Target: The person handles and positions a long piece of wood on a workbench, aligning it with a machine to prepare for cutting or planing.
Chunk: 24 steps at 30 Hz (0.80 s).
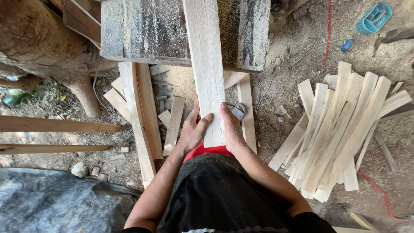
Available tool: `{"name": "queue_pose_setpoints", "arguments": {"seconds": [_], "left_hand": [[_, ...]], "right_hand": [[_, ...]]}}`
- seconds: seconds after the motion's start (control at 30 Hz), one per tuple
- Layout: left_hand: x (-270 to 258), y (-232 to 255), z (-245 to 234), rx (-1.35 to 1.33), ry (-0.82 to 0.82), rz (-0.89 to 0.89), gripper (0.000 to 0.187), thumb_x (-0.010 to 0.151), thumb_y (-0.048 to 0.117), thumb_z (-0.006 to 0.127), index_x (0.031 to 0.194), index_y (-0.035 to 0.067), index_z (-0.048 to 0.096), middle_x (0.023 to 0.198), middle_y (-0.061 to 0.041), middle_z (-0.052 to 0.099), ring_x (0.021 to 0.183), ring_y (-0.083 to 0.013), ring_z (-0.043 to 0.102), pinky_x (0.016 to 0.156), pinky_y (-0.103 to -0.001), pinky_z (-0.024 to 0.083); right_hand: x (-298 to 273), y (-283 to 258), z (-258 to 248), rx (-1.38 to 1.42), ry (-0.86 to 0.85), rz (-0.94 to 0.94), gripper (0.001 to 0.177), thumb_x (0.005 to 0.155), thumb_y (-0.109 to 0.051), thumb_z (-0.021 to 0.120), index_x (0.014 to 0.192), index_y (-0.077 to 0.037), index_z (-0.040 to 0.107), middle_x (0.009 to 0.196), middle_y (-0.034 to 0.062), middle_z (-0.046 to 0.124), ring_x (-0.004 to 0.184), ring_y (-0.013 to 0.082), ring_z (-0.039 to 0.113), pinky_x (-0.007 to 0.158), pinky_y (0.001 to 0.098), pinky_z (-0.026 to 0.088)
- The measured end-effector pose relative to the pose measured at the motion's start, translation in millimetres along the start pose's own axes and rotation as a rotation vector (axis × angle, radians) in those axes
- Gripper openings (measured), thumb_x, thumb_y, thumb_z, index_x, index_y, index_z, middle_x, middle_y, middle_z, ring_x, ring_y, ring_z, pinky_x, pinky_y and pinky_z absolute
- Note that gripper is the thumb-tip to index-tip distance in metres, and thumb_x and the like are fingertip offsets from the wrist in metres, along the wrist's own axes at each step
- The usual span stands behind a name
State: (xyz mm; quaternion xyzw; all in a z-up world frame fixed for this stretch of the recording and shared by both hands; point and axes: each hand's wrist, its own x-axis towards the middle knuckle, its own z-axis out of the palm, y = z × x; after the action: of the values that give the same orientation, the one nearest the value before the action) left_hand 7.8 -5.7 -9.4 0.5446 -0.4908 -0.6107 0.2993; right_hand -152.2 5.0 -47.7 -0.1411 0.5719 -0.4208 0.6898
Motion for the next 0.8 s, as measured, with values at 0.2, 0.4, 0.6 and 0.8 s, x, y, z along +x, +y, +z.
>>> {"name": "queue_pose_setpoints", "arguments": {"seconds": [0.2,0.4,0.6,0.8], "left_hand": [[-1.5,13.3,-1.2,-0.064,0.003,-0.071,0.097,0.09,0.041,0.053,0.165,0.008,0.002,0.138,-0.029,0.062,0.108,-0.0291,0.073,0.096,-0.038,0.055],[-2.4,12.5,-3.4,-0.04,0.009,-0.07,0.097,0.091,0.041,0.055,0.164,0.007,0.001,0.132,-0.028,0.065,0.103,-0.0276,0.074,0.094,-0.036,0.055],[1.1,16.4,-4.7,-0.075,0.001,-0.104,0.097,0.089,0.041,0.054,0.164,0.008,0.001,0.128,-0.029,0.067,0.096,-0.0284,0.076,0.089,-0.037,0.058],[3.9,7.1,-4.2,-0.03,-0.011,-0.161,0.097,0.089,0.042,0.053,0.164,0.01,0.0,0.129,-0.029,0.066,0.097,-0.0306,0.076,0.09,-0.038,0.058]], "right_hand": [[1.3,-3.2,3.0,-0.052,0.015,-0.011,0.083,0.091,-0.059,0.061,0.151,-0.003,0.044,0.144,0.016,0.056,0.131,0.0232,0.056,0.106,0.0375,0.049],[4.4,-3.8,3.8,-0.04,0.003,-0.022,0.085,0.091,-0.058,0.061,0.152,-0.002,0.044,0.143,0.017,0.057,0.13,0.0246,0.056,0.106,0.0386,0.048],[5.8,-5.7,5.1,-0.06,-0.018,-0.002,0.09,0.089,-0.062,0.06,0.155,-0.003,0.038,0.143,0.0203,0.054,0.132,0.0285,0.055,0.105,0.0413,0.05],[4.8,-10.5,9.3,-0.099,0.008,0.031,0.093,0.088,-0.065,0.056,0.156,-0.005,0.033,0.143,0.0234,0.05,0.134,0.0309,0.054,0.104,0.0452,0.053]]}}
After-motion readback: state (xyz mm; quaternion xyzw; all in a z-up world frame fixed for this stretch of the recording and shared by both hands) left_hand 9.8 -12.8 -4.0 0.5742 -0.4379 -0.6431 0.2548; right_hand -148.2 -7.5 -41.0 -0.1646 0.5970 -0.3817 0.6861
